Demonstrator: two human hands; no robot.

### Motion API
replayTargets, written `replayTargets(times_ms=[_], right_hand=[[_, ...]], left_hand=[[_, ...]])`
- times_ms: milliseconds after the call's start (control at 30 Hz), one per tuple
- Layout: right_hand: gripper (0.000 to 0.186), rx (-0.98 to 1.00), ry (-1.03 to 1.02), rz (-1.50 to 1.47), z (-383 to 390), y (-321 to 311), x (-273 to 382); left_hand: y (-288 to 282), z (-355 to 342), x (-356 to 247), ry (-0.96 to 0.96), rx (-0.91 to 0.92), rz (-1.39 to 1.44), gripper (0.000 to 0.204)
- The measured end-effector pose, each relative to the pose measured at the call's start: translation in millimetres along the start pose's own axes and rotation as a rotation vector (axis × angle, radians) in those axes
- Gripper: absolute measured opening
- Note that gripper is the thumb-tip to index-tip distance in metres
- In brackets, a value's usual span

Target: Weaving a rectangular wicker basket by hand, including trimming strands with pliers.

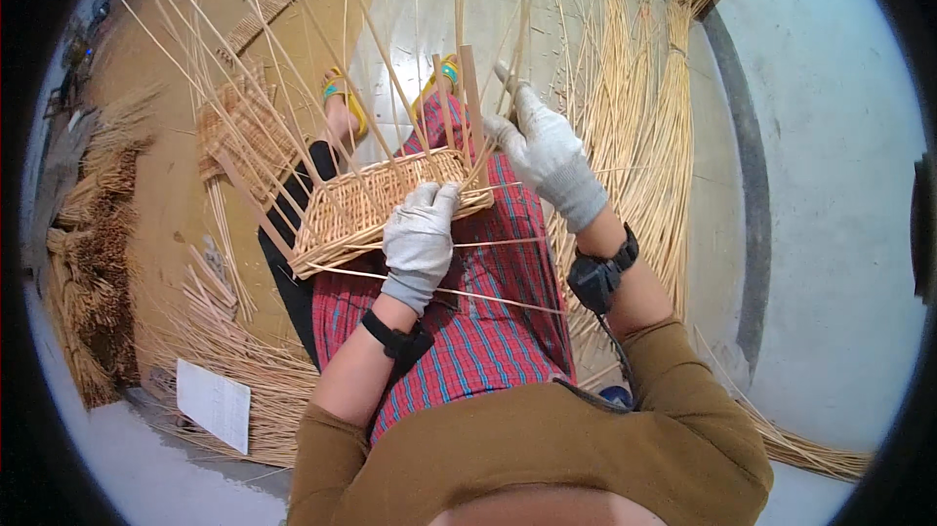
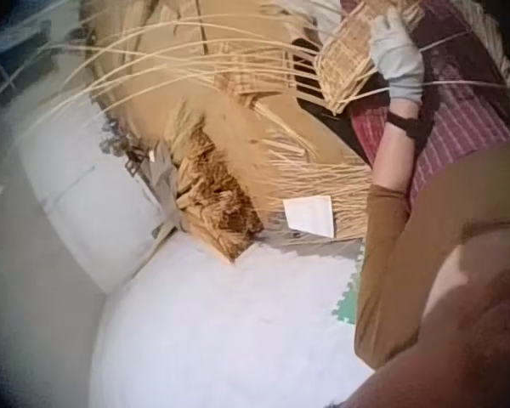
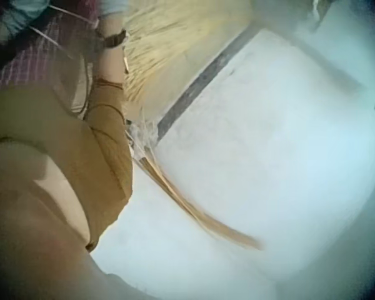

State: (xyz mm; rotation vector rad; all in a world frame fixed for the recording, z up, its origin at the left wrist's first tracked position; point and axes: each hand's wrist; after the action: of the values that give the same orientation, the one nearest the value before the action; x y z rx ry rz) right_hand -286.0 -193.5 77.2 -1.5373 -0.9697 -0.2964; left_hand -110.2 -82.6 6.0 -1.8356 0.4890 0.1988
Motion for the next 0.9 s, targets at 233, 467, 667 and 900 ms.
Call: replayTargets(times_ms=[233,467,667,900], right_hand=[[0.025,-0.238,0.492,-0.747,88,11,23],[0.061,-0.247,0.217,-0.548,40,10,10],[0.079,0.071,-0.311,0.22,-65,40,6],[0.074,0.09,-0.149,0.024,-53,39,38]], left_hand=[[1,3,-2,-0.027,-0.005,-0.007,0.034],[0,3,-6,-0.019,0.011,-0.014,0.041],[5,-1,-15,-0.13,0.084,-0.021,0.088],[-5,-22,-12,-0.201,0.292,-0.249,0.047]])
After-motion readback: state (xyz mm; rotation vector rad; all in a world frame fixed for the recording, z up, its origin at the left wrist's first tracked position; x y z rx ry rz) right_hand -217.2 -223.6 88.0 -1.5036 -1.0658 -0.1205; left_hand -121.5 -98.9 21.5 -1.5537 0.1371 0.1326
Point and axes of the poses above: each hand's wrist, its own z-axis away from the middle knuckle, its own y-axis out of the palm, x = y × z, and after that the axes turned 4 degrees about x, right-handed
